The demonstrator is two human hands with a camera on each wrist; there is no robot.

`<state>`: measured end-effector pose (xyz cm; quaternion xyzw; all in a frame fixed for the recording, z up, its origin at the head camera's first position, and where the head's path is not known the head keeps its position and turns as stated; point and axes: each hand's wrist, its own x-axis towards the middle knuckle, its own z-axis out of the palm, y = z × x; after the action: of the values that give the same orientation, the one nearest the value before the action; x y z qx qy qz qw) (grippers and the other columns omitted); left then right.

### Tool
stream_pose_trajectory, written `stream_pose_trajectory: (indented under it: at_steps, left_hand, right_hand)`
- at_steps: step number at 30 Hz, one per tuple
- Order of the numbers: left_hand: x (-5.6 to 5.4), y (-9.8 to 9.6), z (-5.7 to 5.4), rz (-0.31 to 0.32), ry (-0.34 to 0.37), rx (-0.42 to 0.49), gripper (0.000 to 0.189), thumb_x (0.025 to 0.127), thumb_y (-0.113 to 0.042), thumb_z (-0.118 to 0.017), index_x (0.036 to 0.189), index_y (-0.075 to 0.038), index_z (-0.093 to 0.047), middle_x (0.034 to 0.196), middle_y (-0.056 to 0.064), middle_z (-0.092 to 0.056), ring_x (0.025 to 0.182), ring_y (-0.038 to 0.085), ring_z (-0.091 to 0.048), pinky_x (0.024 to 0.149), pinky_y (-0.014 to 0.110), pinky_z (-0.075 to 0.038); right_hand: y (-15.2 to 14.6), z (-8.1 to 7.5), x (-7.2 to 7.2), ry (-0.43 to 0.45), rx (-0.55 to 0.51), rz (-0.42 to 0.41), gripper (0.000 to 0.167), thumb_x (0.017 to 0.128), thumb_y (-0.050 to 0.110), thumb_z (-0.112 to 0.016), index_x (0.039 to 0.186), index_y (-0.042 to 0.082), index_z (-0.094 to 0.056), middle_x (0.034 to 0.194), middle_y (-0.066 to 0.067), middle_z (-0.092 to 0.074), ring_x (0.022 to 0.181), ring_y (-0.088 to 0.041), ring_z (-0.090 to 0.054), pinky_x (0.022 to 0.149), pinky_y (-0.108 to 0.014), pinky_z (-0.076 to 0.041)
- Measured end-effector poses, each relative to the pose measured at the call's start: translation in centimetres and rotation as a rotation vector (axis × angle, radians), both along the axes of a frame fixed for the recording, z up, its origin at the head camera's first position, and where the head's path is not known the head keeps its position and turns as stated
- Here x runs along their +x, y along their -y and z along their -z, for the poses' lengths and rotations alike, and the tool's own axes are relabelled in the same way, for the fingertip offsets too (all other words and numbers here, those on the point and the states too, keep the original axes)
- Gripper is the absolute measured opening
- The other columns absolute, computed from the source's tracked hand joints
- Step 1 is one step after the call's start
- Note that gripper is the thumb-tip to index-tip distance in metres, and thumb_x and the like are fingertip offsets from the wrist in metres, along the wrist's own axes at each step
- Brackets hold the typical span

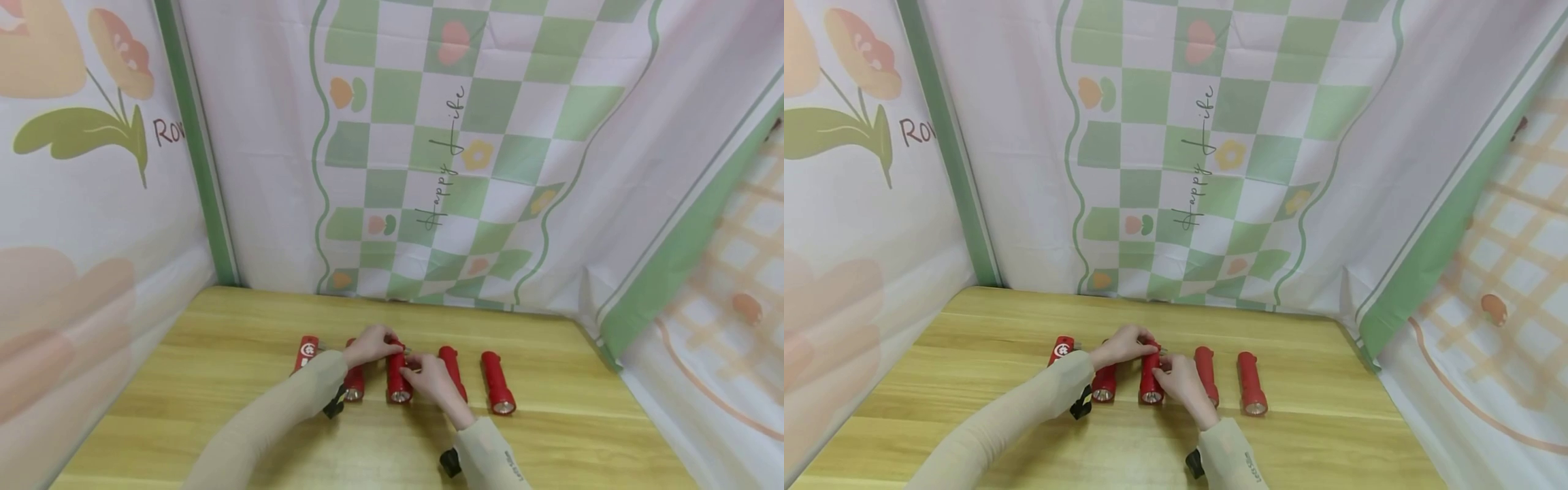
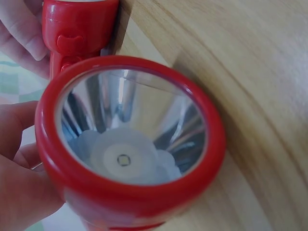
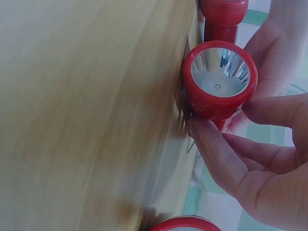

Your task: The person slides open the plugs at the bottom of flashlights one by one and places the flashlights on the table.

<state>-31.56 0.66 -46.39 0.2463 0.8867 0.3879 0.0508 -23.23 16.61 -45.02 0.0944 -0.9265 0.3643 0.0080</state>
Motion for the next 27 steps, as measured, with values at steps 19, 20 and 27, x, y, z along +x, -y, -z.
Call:
stream_pose_trajectory:
  at_steps: [19, 20, 27]
  left_hand:
    - [-0.5, 0.4, -1.0, -0.090, 0.046, 0.030, 0.034, 0.090, -0.015, -0.068, 0.116, 0.007, -0.066, 0.111, 0.023, -0.071, 0.103, 0.033, -0.068, 0.090, 0.040, -0.058]
    - [-0.5, 0.4, -1.1, -0.096, 0.041, 0.035, 0.034, 0.090, -0.014, -0.068, 0.116, 0.007, -0.066, 0.111, 0.023, -0.071, 0.103, 0.033, -0.068, 0.090, 0.040, -0.058]
    - [-0.8, 0.2, -1.5, -0.084, 0.022, 0.095, 0.032, 0.093, -0.013, -0.064, 0.119, 0.006, -0.065, 0.115, 0.022, -0.071, 0.106, 0.033, -0.068, 0.093, 0.041, -0.058]
  right_hand:
    - [-0.7, -0.7, 0.2, -0.001, -0.008, 0.032, 0.031, 0.089, 0.012, -0.066, 0.115, -0.005, -0.069, 0.104, -0.018, -0.075, 0.091, -0.026, -0.072, 0.078, -0.039, -0.060]
    - [-0.8, -0.7, 0.2, -0.009, -0.004, 0.040, 0.031, 0.089, 0.012, -0.066, 0.114, -0.005, -0.069, 0.102, -0.016, -0.075, 0.090, -0.025, -0.072, 0.079, -0.039, -0.060]
    - [-1.4, -1.2, 0.2, -0.046, -0.032, 0.079, 0.028, 0.088, 0.008, -0.067, 0.112, -0.008, -0.069, 0.096, -0.018, -0.076, 0.086, -0.027, -0.073, 0.077, -0.037, -0.060]
